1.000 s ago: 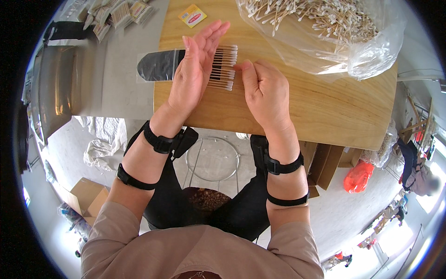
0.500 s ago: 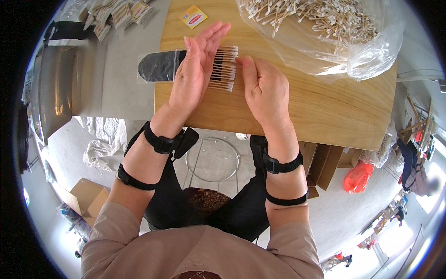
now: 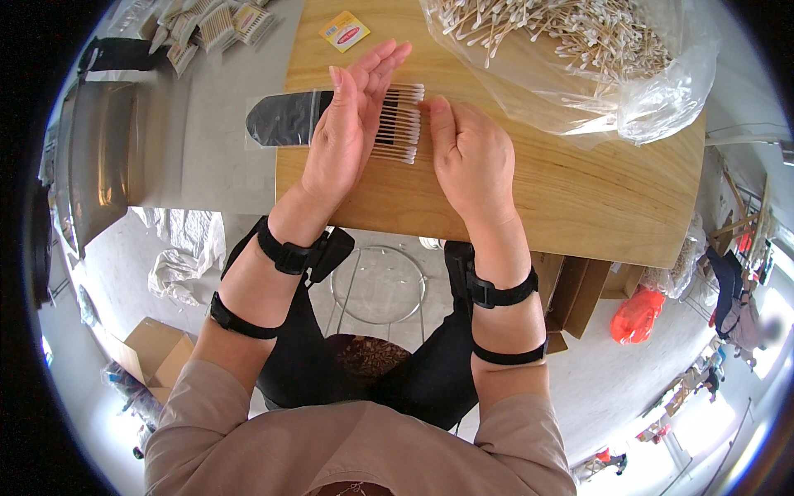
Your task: Manually organizing and inserting cotton swabs into small cardboard packages.
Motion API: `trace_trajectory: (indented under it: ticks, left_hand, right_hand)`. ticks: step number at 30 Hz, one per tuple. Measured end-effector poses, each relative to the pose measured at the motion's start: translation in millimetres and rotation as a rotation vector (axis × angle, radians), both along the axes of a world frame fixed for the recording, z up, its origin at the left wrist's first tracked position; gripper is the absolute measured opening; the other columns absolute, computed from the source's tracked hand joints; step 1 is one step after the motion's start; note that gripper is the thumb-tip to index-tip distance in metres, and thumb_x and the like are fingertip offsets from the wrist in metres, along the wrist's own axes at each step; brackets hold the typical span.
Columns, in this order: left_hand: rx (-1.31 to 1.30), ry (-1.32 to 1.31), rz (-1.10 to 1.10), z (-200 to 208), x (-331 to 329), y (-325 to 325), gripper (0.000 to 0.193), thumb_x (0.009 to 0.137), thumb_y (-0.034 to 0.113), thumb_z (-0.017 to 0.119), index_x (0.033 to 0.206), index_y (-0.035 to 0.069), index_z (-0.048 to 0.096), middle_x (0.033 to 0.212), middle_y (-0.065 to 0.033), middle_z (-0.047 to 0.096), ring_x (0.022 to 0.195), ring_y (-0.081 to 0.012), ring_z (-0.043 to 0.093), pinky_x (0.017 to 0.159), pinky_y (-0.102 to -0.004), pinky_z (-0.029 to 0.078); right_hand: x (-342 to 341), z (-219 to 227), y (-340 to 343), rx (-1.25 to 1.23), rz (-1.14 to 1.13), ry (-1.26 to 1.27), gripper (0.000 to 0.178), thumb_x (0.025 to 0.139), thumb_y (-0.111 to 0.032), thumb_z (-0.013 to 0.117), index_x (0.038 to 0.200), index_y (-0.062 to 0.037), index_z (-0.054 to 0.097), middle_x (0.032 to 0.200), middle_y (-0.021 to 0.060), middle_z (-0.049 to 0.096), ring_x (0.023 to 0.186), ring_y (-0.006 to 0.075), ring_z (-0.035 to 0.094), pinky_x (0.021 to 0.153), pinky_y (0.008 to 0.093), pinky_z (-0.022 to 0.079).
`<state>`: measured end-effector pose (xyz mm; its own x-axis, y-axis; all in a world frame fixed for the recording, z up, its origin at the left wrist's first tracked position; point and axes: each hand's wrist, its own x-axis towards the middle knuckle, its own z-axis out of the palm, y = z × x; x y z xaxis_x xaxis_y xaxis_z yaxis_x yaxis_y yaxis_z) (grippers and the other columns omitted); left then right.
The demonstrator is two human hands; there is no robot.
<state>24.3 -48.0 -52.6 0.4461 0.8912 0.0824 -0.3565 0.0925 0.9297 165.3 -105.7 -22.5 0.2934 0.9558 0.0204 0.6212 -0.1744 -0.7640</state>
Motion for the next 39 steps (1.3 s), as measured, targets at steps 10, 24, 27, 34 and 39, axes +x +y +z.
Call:
trace_trajectory:
  ticks: [10, 24, 27, 34, 39]
  left_hand:
    - [0.003, -0.014, 0.011, 1.2, 1.0, -0.3, 0.067, 0.109, 0.047, 0.015, 0.148, -0.005, 0.032, 0.151, -0.0191, 0.039, 0.146, -0.0248, 0.03, 0.124, -0.0381, 0.015]
    - [-0.059, -0.012, 0.012, 5.4, -0.4, -1.5, 0.069, 0.108, 0.049, 0.014, 0.149, -0.003, 0.03, 0.153, -0.0192, 0.037, 0.146, -0.0243, 0.028, 0.125, -0.0389, 0.013]
    - [-0.061, -0.019, 0.012, 5.0, 0.4, -1.8, 0.069, 0.108, 0.05, 0.014, 0.149, -0.003, 0.03, 0.153, -0.0191, 0.037, 0.146, -0.0246, 0.028, 0.125, -0.0391, 0.013]
    - [-0.087, -0.026, 0.036, 8.4, -0.8, -3.2, 0.068, 0.108, 0.05, 0.014, 0.148, -0.002, 0.032, 0.153, -0.019, 0.037, 0.146, -0.0252, 0.029, 0.124, -0.0391, 0.015]
    - [-0.089, -0.033, 0.041, 8.4, 0.1, -3.1, 0.068, 0.108, 0.05, 0.013, 0.148, -0.002, 0.032, 0.153, -0.0189, 0.038, 0.146, -0.0257, 0.03, 0.124, -0.0395, 0.016]
  right_hand:
    - [3.1, 0.2, 8.4, 0.15, 0.166, -0.07, 0.023, 0.099, -0.02, 0.056, 0.097, -0.0029, 0.073, 0.108, 0.013, 0.07, 0.095, 0.0346, 0.065, 0.08, 0.0411, 0.053]
    - [10.2, -0.4, 15.2, 0.091, 0.268, -0.073, 0.022, 0.098, -0.019, 0.059, 0.098, -0.002, 0.073, 0.112, 0.0094, 0.07, 0.099, 0.0329, 0.065, 0.084, 0.0409, 0.053]
    - [8.6, 0.7, 14.9, 0.098, 0.255, -0.096, 0.022, 0.097, -0.019, 0.059, 0.098, -0.0023, 0.073, 0.112, 0.0092, 0.07, 0.098, 0.0327, 0.066, 0.084, 0.0405, 0.053]
    - [11.2, -0.7, 13.8, 0.122, 0.26, -0.091, 0.019, 0.096, -0.017, 0.061, 0.098, -0.0022, 0.073, 0.111, 0.0095, 0.07, 0.097, 0.0323, 0.066, 0.083, 0.0396, 0.054]
    - [11.4, 0.0, 13.8, 0.095, 0.26, -0.076, 0.02, 0.096, -0.018, 0.061, 0.099, -0.002, 0.073, 0.111, 0.0097, 0.07, 0.097, 0.0326, 0.066, 0.083, 0.0395, 0.054]
